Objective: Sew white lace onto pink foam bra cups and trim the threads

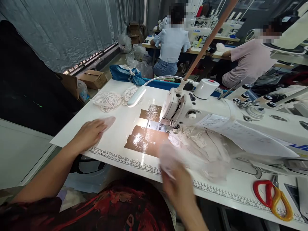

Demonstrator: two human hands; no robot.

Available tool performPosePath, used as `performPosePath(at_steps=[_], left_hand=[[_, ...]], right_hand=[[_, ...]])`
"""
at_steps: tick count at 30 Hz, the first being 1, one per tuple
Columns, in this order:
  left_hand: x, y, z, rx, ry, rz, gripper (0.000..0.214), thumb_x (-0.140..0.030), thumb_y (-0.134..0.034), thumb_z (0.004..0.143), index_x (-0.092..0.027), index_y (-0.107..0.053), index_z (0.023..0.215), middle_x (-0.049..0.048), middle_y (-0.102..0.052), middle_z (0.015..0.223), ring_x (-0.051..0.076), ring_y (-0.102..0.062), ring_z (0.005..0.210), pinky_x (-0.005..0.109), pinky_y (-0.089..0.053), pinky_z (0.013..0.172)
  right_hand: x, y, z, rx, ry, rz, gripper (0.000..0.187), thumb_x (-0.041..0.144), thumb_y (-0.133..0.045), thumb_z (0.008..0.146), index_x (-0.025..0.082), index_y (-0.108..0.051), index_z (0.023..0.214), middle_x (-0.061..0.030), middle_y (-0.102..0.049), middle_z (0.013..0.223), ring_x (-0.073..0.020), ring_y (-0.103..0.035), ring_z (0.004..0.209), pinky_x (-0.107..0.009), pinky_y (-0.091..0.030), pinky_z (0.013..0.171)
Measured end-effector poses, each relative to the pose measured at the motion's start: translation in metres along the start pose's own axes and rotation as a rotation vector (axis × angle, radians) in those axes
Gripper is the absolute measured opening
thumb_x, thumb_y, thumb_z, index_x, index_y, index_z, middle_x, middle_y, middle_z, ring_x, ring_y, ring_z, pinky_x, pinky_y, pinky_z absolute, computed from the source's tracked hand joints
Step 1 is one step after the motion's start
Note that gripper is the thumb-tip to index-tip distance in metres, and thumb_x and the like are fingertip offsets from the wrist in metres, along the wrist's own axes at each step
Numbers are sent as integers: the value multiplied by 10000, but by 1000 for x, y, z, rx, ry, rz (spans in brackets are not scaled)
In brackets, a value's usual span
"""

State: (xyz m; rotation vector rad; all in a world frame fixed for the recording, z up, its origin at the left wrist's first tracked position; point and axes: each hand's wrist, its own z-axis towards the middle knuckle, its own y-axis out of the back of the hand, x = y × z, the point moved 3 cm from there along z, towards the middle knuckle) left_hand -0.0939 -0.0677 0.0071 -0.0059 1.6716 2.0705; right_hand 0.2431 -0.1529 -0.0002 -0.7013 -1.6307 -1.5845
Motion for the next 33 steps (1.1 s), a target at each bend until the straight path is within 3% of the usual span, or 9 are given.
performPosePath(at_steps=[2,5,7,11,14,18,23,29,33], left_hand=[[-20,8,2,17,-77,-117,393,-244,-564,843,-216,-557,1235,93,-510,1356,336,-376,1325,539,-291,1106],[-72,7,-8,425,-314,-493,819,-410,-740,722,-239,-356,1426,85,-466,1415,271,-462,1274,369,-389,1073],[-98,0,-14,536,-370,-649,722,-360,-722,734,-223,-429,1379,75,-597,1263,232,-595,1095,307,-466,952],[-92,-16,-9,283,-29,-617,233,-210,-510,846,-163,-647,1028,42,-679,901,165,-620,804,253,-476,745],[-85,-21,-9,371,29,-745,239,-310,-485,891,-147,-657,860,36,-645,773,154,-581,714,243,-461,667],[-115,-17,-14,714,-237,-1217,401,-362,-520,890,-180,-551,1246,101,-625,1067,180,-613,845,277,-498,736],[-129,-26,-1,377,-161,-1005,662,-381,-672,787,-229,-425,1383,120,-520,1275,196,-558,962,288,-483,772],[-122,-52,-5,693,-31,-1161,376,-453,-467,914,-118,-621,839,18,-543,720,122,-487,651,221,-389,578],[-123,-59,-7,444,119,-1115,402,-441,-413,941,-138,-498,692,-13,-420,657,100,-384,616,223,-325,561]], right_hand=[[23,-28,3,267,90,39,226,403,-508,875,248,-646,785,-23,-676,744,-188,-609,669,-299,-468,617],[51,-47,9,395,211,144,133,298,-504,890,213,-602,860,-14,-666,815,-159,-594,724,-261,-454,651],[63,-40,13,274,319,164,68,209,-543,840,216,-582,896,-8,-658,831,-147,-591,719,-247,-448,643],[68,2,14,-189,509,36,183,74,-582,712,232,-493,735,23,-589,722,-127,-558,640,-220,-396,546],[53,21,16,-419,346,-34,160,117,-615,736,228,-502,712,15,-579,724,-134,-547,657,-231,-394,566],[27,-11,25,181,30,261,119,287,-585,827,201,-590,743,-7,-598,725,-145,-541,658,-241,-414,569],[24,-50,16,698,-149,794,260,410,-695,752,166,-609,722,3,-584,703,-128,-518,638,-242,-432,576],[14,-37,16,345,-270,954,534,332,-778,689,249,-554,1166,-18,-672,844,-175,-628,749,-297,-505,680],[1,-32,21,139,-235,871,530,426,-698,757,273,-543,1241,-43,-686,896,-208,-639,820,-334,-509,741]])
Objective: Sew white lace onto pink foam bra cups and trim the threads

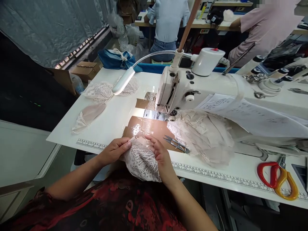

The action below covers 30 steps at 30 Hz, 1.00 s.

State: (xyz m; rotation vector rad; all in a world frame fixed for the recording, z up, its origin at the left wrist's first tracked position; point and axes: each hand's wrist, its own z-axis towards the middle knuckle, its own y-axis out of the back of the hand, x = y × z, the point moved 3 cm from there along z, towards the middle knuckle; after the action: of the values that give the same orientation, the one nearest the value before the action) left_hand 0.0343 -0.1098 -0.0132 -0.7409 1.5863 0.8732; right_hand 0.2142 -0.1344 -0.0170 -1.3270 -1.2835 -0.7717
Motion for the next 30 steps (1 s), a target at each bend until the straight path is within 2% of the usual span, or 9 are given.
performPosePath(at_steps=[3,7,10,13,17,20,23,26,30], left_hand=[[-1,-7,3,-216,-47,-29,379,-427,-394,954,-160,-433,688,-25,-378,660,99,-351,618,227,-320,575],[-2,-7,7,-399,-96,-64,343,-411,-391,962,-169,-448,725,-24,-378,667,107,-351,628,231,-326,589],[-2,-2,10,-423,-113,-22,336,-401,-394,964,-168,-456,729,-22,-390,672,108,-361,635,233,-334,599],[-3,-3,12,-359,-130,51,338,-387,-380,970,-168,-442,720,-24,-399,670,103,-367,619,232,-328,580],[-7,-8,14,-238,-160,145,332,-369,-377,972,-168,-437,714,-23,-417,668,99,-378,603,236,-324,570],[-7,0,12,-375,-131,60,320,-388,-390,967,-172,-451,738,-24,-409,673,102,-383,617,232,-338,585],[-2,12,12,-487,-50,-174,328,-431,-439,940,-181,-429,728,-35,-385,641,97,-371,587,219,-347,569],[4,14,11,-417,47,-537,294,-477,-505,888,-190,-476,835,-20,-499,709,105,-476,631,219,-414,612],[0,-7,4,-112,184,-883,528,-615,-539,810,-202,-502,1137,73,-625,991,190,-609,887,305,-494,761]], right_hand=[[-6,2,6,13,9,-160,329,491,-677,749,243,-690,966,-45,-688,853,-234,-626,818,-337,-498,721],[-14,6,6,42,-83,-70,540,687,-429,820,227,-697,911,-63,-671,766,-234,-613,725,-343,-485,640],[-8,7,4,110,-58,-94,479,645,-502,809,216,-670,941,-52,-654,806,-212,-593,738,-331,-474,681],[1,4,5,195,26,-272,316,495,-583,826,192,-643,763,-22,-601,758,-167,-532,714,-288,-433,685],[1,1,8,164,0,-250,380,509,-584,819,176,-575,635,12,-493,620,-119,-423,591,-249,-356,566],[-9,4,10,42,-75,-79,372,528,-613,788,183,-566,658,29,-454,588,-103,-374,550,-239,-322,525],[-16,7,10,-64,-62,35,372,545,-655,735,194,-574,642,25,-461,578,-112,-383,548,-248,-344,526],[-15,9,10,-144,-11,76,368,561,-679,695,210,-592,634,10,-504,591,-137,-431,570,-274,-403,560],[-6,8,11,-171,107,-12,317,519,-652,748,227,-608,633,-5,-554,655,-169,-501,652,-308,-443,647]])
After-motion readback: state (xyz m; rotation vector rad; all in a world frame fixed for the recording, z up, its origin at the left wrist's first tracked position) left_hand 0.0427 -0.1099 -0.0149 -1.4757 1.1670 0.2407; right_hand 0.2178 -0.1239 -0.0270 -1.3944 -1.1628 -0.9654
